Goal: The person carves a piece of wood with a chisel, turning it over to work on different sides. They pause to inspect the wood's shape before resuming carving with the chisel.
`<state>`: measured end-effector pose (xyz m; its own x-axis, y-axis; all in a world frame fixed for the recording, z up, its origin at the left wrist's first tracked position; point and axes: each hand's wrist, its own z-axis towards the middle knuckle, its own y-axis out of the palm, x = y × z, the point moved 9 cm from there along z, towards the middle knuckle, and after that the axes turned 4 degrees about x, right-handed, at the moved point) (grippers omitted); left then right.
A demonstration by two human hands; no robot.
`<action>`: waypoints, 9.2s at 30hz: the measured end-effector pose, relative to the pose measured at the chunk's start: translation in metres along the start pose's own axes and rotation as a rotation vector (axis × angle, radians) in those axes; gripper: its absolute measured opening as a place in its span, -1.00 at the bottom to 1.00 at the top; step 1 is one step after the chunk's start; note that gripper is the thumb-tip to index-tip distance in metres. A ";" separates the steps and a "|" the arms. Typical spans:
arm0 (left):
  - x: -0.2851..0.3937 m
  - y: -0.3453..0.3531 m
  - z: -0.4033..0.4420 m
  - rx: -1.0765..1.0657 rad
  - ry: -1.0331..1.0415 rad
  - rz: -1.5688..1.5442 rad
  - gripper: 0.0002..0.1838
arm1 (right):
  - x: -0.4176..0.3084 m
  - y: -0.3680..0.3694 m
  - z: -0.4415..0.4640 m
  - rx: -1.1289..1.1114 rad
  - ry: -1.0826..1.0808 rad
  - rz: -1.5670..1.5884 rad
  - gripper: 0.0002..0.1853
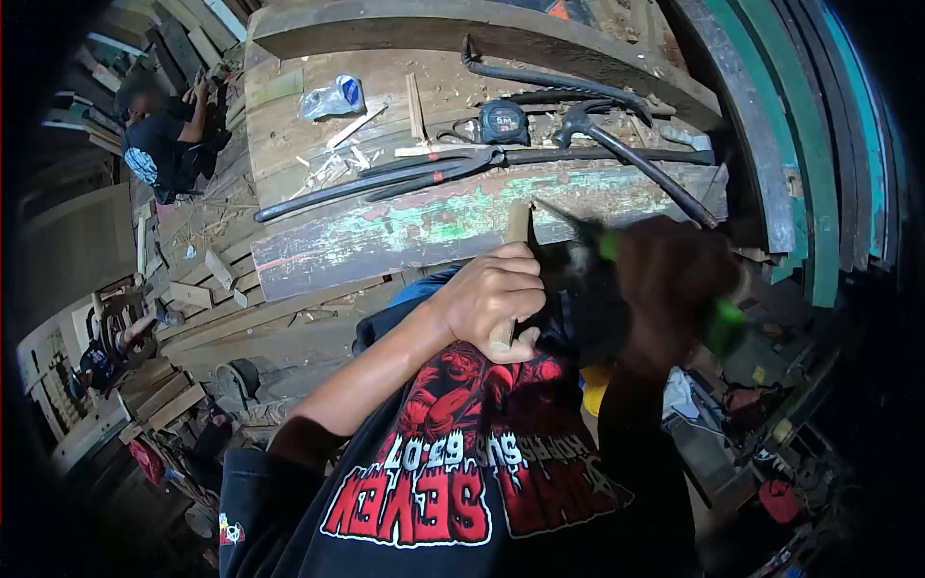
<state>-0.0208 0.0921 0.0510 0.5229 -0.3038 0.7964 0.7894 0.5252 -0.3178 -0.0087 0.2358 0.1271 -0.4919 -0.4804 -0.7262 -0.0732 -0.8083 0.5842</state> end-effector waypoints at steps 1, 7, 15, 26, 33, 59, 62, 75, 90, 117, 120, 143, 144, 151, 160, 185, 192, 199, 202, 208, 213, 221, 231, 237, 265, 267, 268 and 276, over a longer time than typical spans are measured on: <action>0.002 -0.003 0.001 0.018 0.009 -0.004 -0.66 | -0.025 0.014 0.008 -0.111 -0.074 -0.077 -0.71; 0.006 -0.006 0.003 0.069 0.039 -0.005 -0.69 | 0.041 -0.006 -0.017 -0.198 -0.213 -0.671 -0.77; 0.003 0.006 0.002 -0.064 0.013 0.008 -0.70 | 0.019 0.009 0.003 -0.142 -0.063 -0.182 -0.73; 0.002 0.016 0.008 -0.120 0.078 0.002 -0.69 | 0.027 0.008 -0.008 -0.241 0.014 -0.353 -0.72; 0.000 0.022 0.008 -0.171 0.048 0.018 -0.70 | -0.029 0.021 0.024 -0.346 -0.020 -0.227 -0.78; -0.012 0.084 0.007 -0.595 0.098 0.097 -0.59 | 0.012 0.000 0.021 -0.432 0.109 -0.142 -0.76; -0.014 0.086 0.005 -0.593 0.060 0.111 -0.61 | -0.023 0.016 0.041 -0.654 0.054 0.062 -0.77; -0.007 0.062 0.028 -0.408 -0.009 0.054 -0.66 | 0.006 -0.013 0.018 -0.513 0.081 -0.210 -0.87; -0.009 0.064 0.027 -0.419 -0.001 0.082 -0.74 | 0.006 -0.044 0.022 -0.450 0.015 -0.153 -0.73; -0.005 0.055 0.030 -0.267 0.007 0.094 -0.68 | 0.008 -0.040 0.021 -0.369 0.069 0.056 -0.76; -0.006 0.059 0.030 -0.324 0.004 0.119 -0.69 | -0.017 -0.053 0.040 -0.163 0.000 -0.135 -0.76; -0.019 -0.098 -0.027 0.310 -0.893 0.185 -0.61 | -0.007 -0.160 -0.034 1.127 0.011 0.046 -0.54; -0.019 -0.100 -0.031 0.331 -0.897 0.167 -0.61 | -0.007 -0.157 -0.038 1.185 0.001 0.049 -0.53; -0.043 -0.098 -0.071 0.570 -0.975 -0.159 -0.65 | 0.017 -0.198 -0.103 1.233 -0.022 0.163 -0.44; -0.037 -0.115 -0.060 1.004 -0.726 -1.143 -0.25 | 0.056 -0.260 -0.192 1.341 0.304 -0.033 -0.49; 0.066 -0.100 0.018 0.602 -0.348 -1.692 -0.23 | 0.106 -0.222 -0.236 1.483 0.514 0.280 -0.41; 0.062 -0.100 0.009 0.650 -0.375 -1.653 -0.25 | 0.128 -0.225 -0.236 1.448 0.553 0.309 -0.41; 0.022 -0.096 0.006 0.505 -0.567 -1.012 -0.02 | 0.117 -0.227 -0.237 1.483 0.473 0.117 -0.41; 0.018 -0.095 0.017 0.523 -0.579 -0.822 0.18 | 0.113 -0.224 -0.238 1.476 0.497 0.102 -0.42; -0.014 -0.094 0.005 0.477 -0.706 -0.598 0.09 | 0.087 -0.213 -0.231 1.517 0.512 -0.278 -0.46; -0.029 -0.101 0.003 0.568 -0.683 -0.468 -0.46 | 0.051 -0.225 -0.199 1.369 0.412 -0.540 -0.67; -0.024 -0.100 0.016 0.544 -0.502 -0.323 -0.53 | 0.045 -0.253 -0.171 1.268 0.458 -0.607 -0.62; -0.012 -0.106 0.016 0.547 -0.326 -0.226 -0.56 | 0.011 -0.197 -0.132 1.043 0.109 -1.232 -0.32; -0.009 -0.098 0.020 0.546 -0.274 -0.187 -0.59 | 0.016 -0.049 -0.047 0.483 0.147 -0.891 -0.09; -0.015 -0.108 0.000 0.355 -0.423 0.401 -0.47 | 0.026 0.008 -0.026 0.186 0.294 -0.632 -0.43; -0.015 -0.108 -0.002 0.342 -0.408 0.407 -0.46 | 0.028 0.004 -0.029 0.248 0.350 -0.527 -0.45; -0.014 -0.109 -0.004 0.367 -0.423 0.384 -0.45 | 0.025 0.003 -0.027 0.244 0.296 -0.522 -0.45; -0.030 -0.124 -0.027 0.504 -0.528 0.106 -0.44 | 0.025 -0.028 -0.029 0.428 0.183 -0.240 -0.62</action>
<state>-0.1256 0.0140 0.0528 0.2628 0.1251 0.9567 0.4335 0.8705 -0.2329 0.0061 0.2369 0.0823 -0.2613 -0.3815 -0.8867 -0.5317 -0.7098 0.4621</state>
